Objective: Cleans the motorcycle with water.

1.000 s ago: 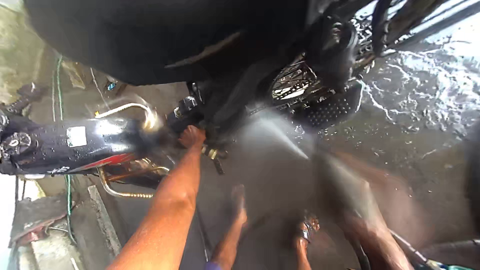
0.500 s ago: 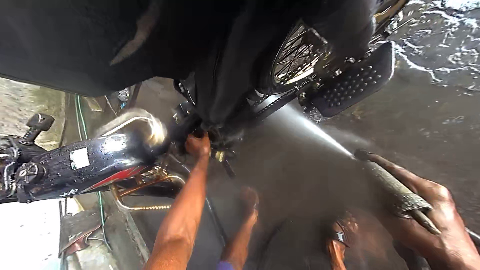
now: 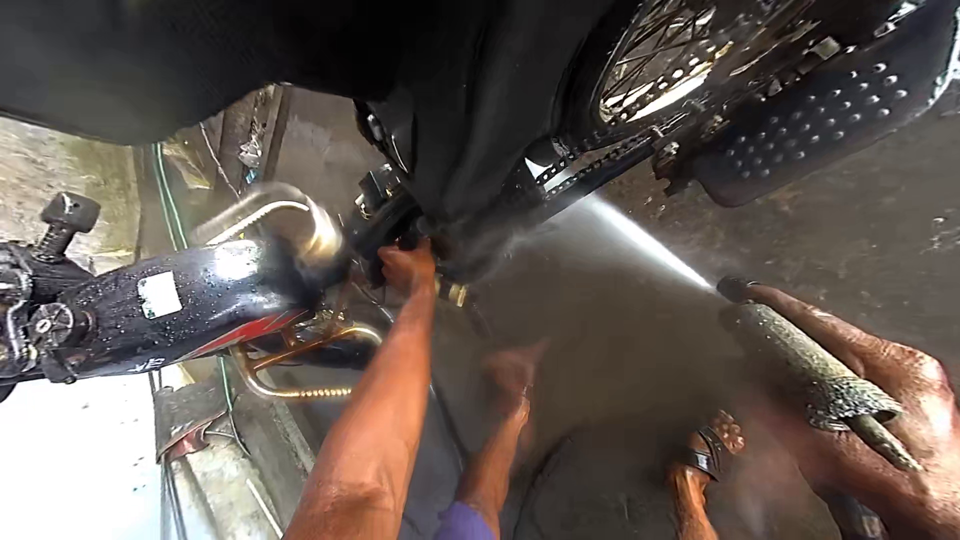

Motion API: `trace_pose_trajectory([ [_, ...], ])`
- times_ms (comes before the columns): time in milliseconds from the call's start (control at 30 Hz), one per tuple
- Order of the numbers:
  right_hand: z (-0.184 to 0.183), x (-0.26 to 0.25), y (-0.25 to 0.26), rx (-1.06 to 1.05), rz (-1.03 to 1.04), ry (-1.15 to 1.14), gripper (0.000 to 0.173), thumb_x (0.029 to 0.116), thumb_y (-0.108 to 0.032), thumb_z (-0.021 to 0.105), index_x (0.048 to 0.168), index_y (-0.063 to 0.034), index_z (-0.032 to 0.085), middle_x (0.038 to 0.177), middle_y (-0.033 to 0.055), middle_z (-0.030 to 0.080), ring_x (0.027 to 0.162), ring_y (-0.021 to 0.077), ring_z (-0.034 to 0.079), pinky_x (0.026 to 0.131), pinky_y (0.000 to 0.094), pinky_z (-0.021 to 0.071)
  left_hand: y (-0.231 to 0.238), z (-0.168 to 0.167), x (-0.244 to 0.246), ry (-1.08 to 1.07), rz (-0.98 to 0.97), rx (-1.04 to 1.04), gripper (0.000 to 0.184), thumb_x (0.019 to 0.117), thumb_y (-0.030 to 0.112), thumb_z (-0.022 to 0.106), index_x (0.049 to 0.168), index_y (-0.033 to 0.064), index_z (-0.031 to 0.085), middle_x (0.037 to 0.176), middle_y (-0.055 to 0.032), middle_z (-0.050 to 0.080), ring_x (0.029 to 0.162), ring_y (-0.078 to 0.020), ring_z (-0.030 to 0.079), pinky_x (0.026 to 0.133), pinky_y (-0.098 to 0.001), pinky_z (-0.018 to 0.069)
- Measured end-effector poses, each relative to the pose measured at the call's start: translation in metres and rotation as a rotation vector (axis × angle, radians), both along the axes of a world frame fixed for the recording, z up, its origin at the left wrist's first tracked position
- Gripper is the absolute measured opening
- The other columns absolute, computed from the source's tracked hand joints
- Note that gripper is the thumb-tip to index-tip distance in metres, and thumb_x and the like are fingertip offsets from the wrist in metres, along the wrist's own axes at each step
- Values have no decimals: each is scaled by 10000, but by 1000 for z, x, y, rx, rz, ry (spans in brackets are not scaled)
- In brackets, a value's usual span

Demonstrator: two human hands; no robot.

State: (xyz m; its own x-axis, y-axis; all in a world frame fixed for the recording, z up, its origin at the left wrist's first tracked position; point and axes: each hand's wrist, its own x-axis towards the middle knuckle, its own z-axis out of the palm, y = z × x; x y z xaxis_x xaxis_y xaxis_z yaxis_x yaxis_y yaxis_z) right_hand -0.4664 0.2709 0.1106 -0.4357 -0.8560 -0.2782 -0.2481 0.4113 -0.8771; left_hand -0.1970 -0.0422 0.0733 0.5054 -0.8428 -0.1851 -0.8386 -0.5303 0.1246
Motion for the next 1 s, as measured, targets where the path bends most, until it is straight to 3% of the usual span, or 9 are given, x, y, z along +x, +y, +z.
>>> trace_pose_trajectory([
  [233, 6, -11, -12, -8, 12, 46, 615, 853, -374, 618, 1383, -62, 609, 1079, 78, 718, 878, 52, 670, 776, 285, 556, 2, 9, -7, -259, -198, 134, 704, 907, 522, 716, 1318, -37, 590, 1403, -256, 537, 1273, -397, 569, 1035, -554, 482],
  [367, 9, -12, -13, 18, 11, 30, 613, 851, -369, 605, 1399, -95, 607, 1074, 78, 721, 870, 90, 679, 768, 342, 556, -16, 19, -2, -371, -286, 381, 694, 935, 628, 593, 1188, -11, 687, 1300, -266, 634, 1228, -417, 616, 975, -628, 497],
  [500, 9, -12, -10, -1, 14, 30, 601, 857, -358, 602, 1397, -97, 606, 1062, 63, 720, 853, 66, 670, 754, 314, 550, -30, 1, 4, 10, 21, 235, 726, 823, 393, 835, 1331, -52, 568, 1341, -278, 582, 1268, -411, 558, 1028, -601, 469],
  [633, 4, -11, -3, -1, -5, 18, 608, 856, -372, 616, 1403, -106, 609, 1081, 73, 722, 871, 84, 675, 772, 342, 560, -44, -8, 23, 366, 175, 146, 813, 751, 177, 901, 1410, -52, 484, 1355, -257, 567, 1224, -365, 580, 991, -557, 515],
  [700, -1, -10, 0, -9, -11, 34, 623, 830, -385, 626, 1384, -99, 623, 1063, 86, 725, 859, 107, 679, 760, 374, 561, -46, -1, 26, 404, 191, 177, 600, 797, 236, 875, 1285, 45, 580, 1096, -119, 643, 904, -191, 631, 762, -379, 563],
  [733, -3, -10, 0, -5, -14, 35, 630, 825, -390, 628, 1384, -100, 625, 1063, 91, 726, 860, 116, 683, 760, 385, 562, -43, 3, 20, 391, 203, 191, 348, 843, 292, 814, 1063, 147, 586, 802, 20, 547, 590, -53, 509, 497, -214, 460],
  [767, -3, -9, -1, 9, -17, 32, 635, 821, -392, 627, 1389, -109, 625, 1058, 86, 729, 855, 115, 683, 755, 386, 561, -42, 6, 14, 438, 246, 201, 253, 886, 281, 766, 964, 176, 550, 673, 59, 443, 453, -28, 380, 393, -177, 347],
  [833, -1, -7, -3, 34, -15, 20, 632, 824, -388, 623, 1398, -122, 619, 1032, 68, 729, 820, 96, 672, 727, 366, 556, -40, 6, 14, 438, 272, 207, 252, 878, 254, 773, 933, 173, 541, 605, 62, 400, 400, -38, 309, 363, -191, 288],
  [1000, 7, -9, -9, 19, -31, -5, 636, 811, -360, 632, 1401, -123, 616, 1016, 62, 731, 798, 88, 671, 698, 364, 554, -44, 10, 31, 209, 19, 339, 410, 846, 449, 817, 962, 139, 575, 605, 52, 447, 417, -58, 365, 392, -228, 338],
])
